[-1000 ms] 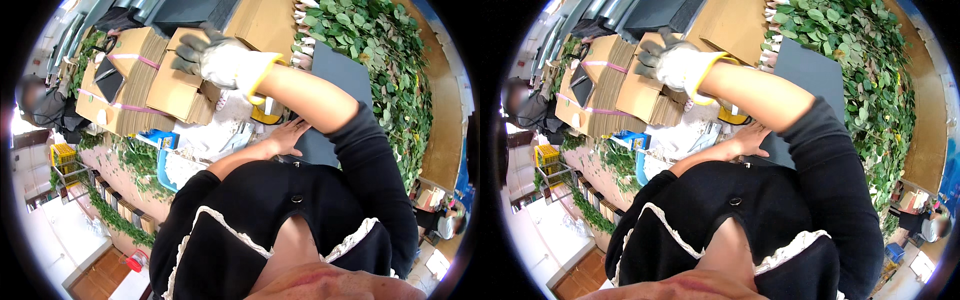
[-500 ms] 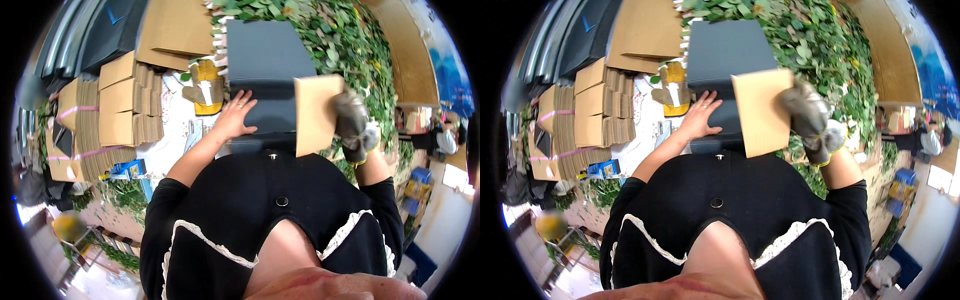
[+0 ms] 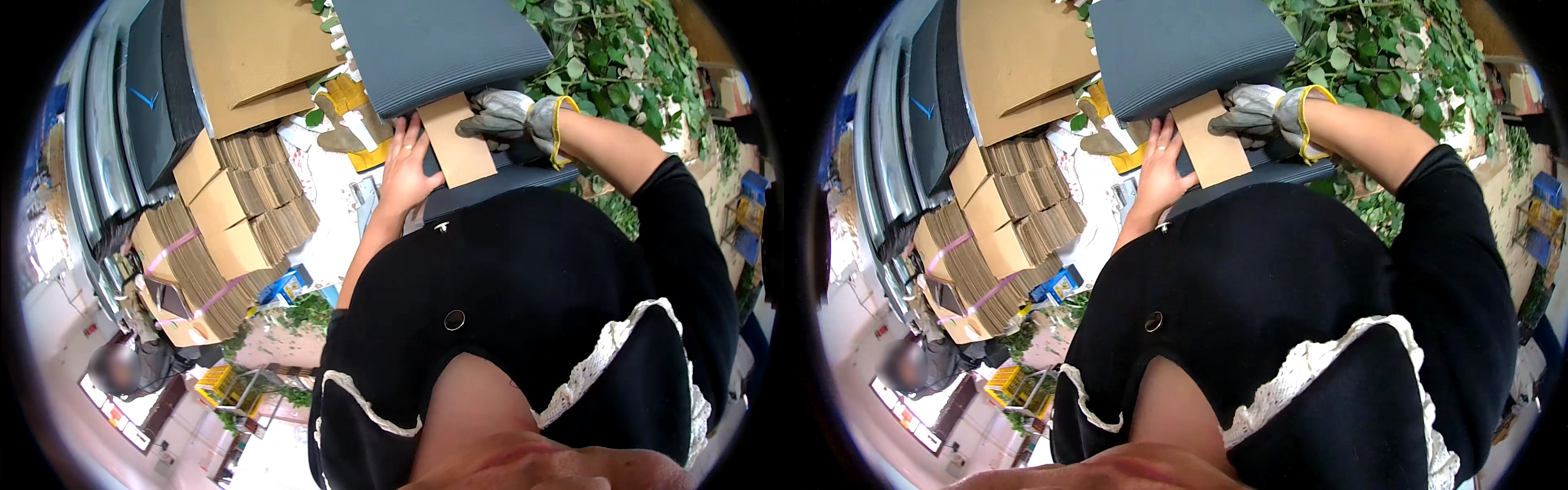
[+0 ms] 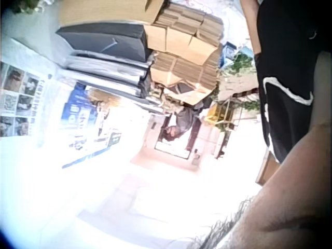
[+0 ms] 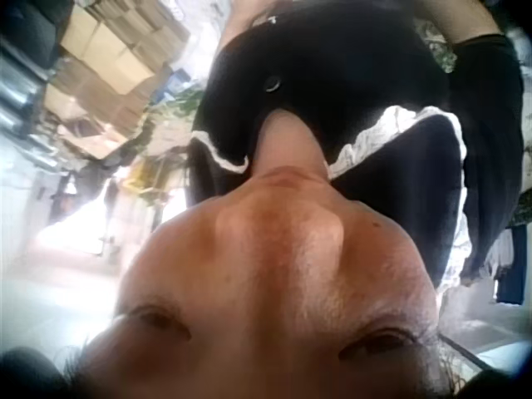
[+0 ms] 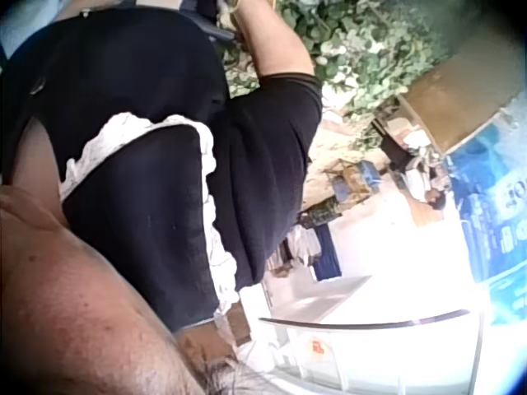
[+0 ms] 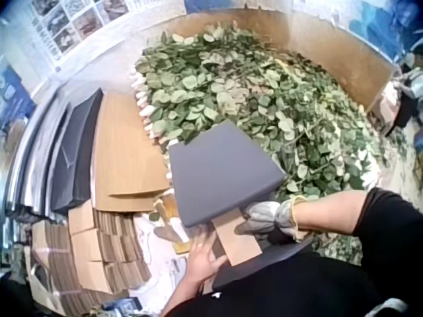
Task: The person arranges pink roses and green leaves into a black rectangular box. They place the flowers and leaves into the box, then cover them with a piece of cardboard and a black lid.
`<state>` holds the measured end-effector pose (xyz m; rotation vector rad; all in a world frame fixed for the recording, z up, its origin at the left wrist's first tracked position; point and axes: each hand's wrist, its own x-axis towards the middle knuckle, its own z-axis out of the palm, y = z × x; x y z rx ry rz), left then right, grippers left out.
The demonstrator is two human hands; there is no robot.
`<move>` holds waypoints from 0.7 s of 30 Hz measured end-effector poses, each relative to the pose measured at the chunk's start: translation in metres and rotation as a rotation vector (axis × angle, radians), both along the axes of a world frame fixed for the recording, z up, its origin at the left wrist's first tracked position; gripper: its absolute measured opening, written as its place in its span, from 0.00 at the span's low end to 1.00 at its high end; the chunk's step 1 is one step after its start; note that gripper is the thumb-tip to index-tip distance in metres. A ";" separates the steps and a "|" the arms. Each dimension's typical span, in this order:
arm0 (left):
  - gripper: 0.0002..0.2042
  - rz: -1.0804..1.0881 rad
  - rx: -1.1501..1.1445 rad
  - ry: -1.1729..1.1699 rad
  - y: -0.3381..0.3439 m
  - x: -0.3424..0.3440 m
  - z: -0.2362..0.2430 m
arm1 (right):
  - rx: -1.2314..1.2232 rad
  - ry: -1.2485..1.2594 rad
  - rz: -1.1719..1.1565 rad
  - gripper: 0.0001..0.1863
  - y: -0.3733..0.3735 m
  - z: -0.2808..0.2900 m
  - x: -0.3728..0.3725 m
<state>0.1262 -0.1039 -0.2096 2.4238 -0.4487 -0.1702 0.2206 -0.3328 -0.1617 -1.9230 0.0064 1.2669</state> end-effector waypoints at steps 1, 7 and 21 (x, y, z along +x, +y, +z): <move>0.29 0.056 -0.064 0.010 0.014 -0.007 -0.003 | -0.030 -0.015 0.036 0.19 0.002 0.013 0.003; 0.25 0.086 -0.223 0.171 0.058 -0.016 0.021 | -0.034 0.008 -0.041 0.19 0.002 0.021 -0.005; 0.54 -0.437 0.177 0.164 0.003 0.031 0.015 | -0.393 -0.405 1.220 0.16 0.050 0.096 0.012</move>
